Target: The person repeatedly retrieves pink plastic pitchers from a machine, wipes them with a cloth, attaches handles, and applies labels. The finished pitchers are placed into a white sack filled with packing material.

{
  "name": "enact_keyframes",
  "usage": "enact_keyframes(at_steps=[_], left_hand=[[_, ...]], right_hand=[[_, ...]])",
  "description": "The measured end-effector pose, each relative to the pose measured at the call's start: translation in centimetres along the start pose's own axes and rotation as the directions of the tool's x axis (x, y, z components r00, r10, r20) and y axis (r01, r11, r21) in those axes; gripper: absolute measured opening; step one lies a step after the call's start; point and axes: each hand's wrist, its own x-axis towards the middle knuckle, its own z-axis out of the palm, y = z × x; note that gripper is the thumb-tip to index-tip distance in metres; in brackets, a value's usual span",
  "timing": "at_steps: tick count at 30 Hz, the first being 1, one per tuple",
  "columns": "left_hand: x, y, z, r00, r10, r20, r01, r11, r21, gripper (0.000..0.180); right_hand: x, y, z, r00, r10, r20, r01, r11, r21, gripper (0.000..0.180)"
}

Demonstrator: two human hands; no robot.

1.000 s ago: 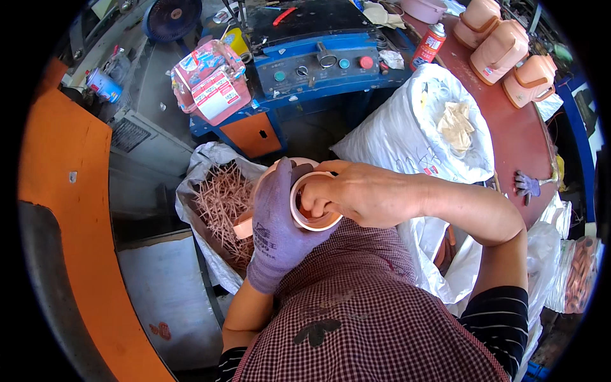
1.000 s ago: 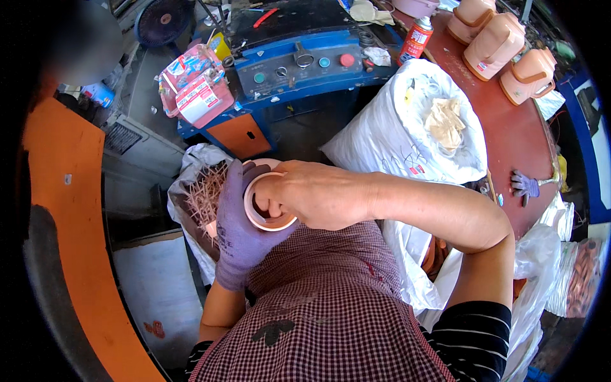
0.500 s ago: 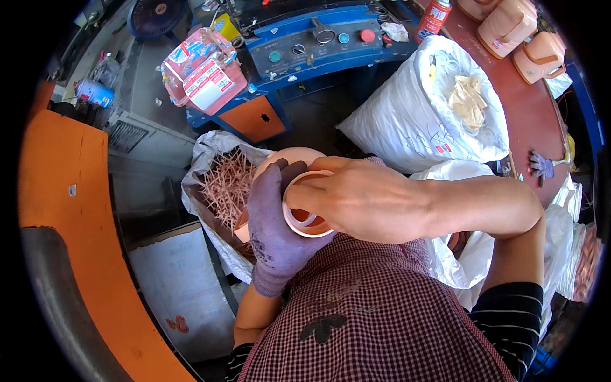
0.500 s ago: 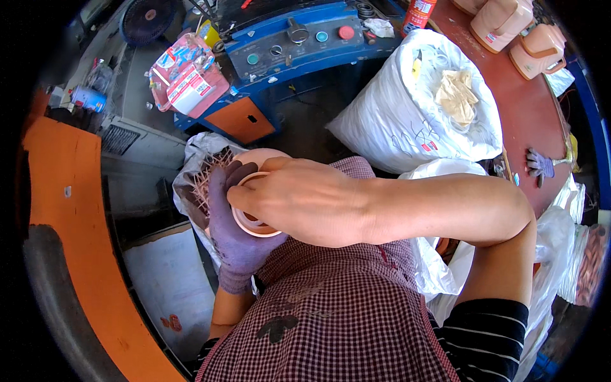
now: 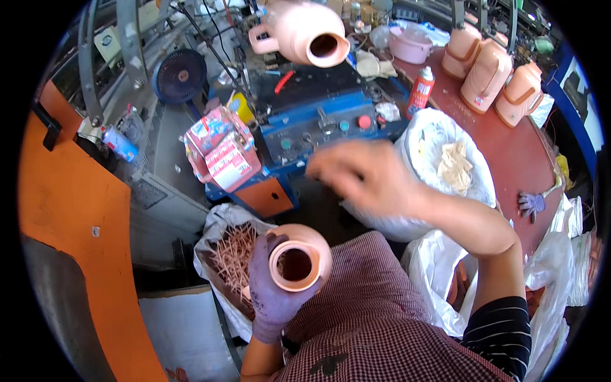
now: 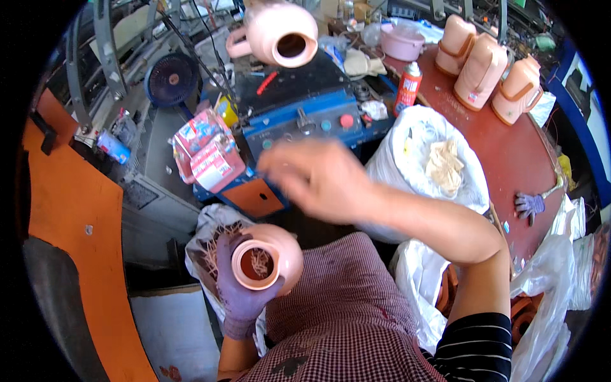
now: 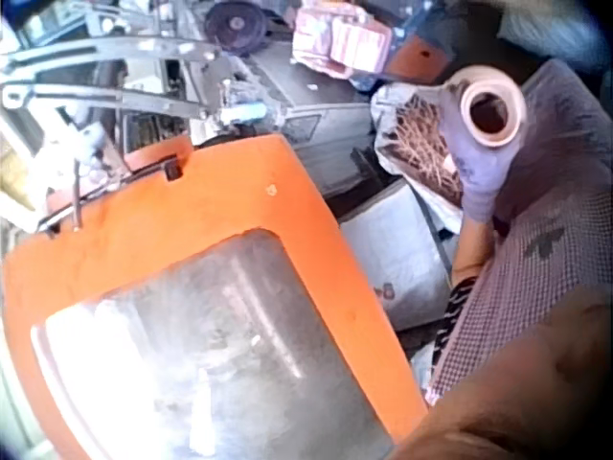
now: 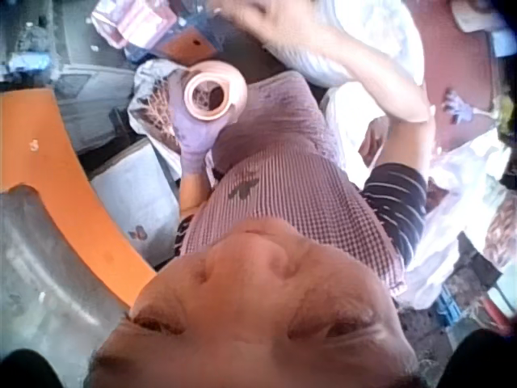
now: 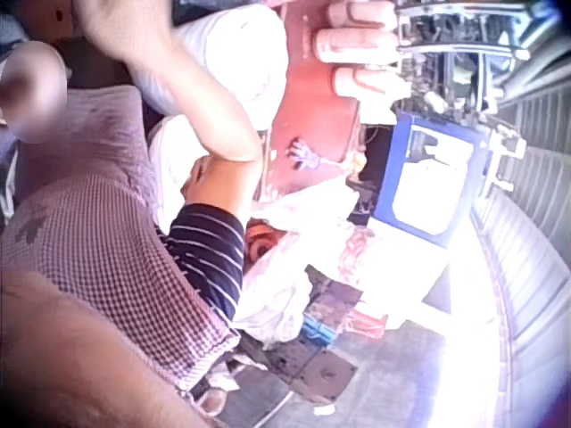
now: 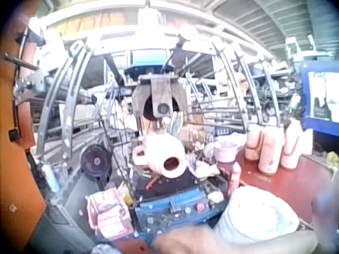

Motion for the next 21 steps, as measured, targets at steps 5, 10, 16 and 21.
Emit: enact_keyframes(at_steps=[5, 10, 16, 21], left_hand=[[0.9, 1.7, -2.3, 0.998, -0.054, -0.02, 0.052, 0.997, -0.061, 0.08], [2.2, 4.1, -4.3, 0.977, 0.056, -0.205, -0.056, 0.998, 0.005, 0.087], [4.0, 7.8, -7.1, 0.79, 0.413, -0.453, -0.328, 0.909, 0.257, 0.115], [13.9, 10.3, -2.5, 0.471, 0.57, -0.673, -0.637, 0.748, 0.187, 0.119]], right_hand=[[9.2, 8.2, -3.7, 0.939, -0.057, -0.339, -0.228, 0.637, -0.737, 0.074], [10.9, 11.2, -4.4, 0.946, -0.093, -0.31, -0.21, 0.551, -0.807, 0.06], [-1.0, -1.3, -5.7, 0.951, -0.298, -0.078, 0.081, 0.486, -0.87, 0.042], [-11.1, -11.5, -11.8, 0.98, -0.191, -0.062, 0.035, 0.466, -0.884, 0.04]])
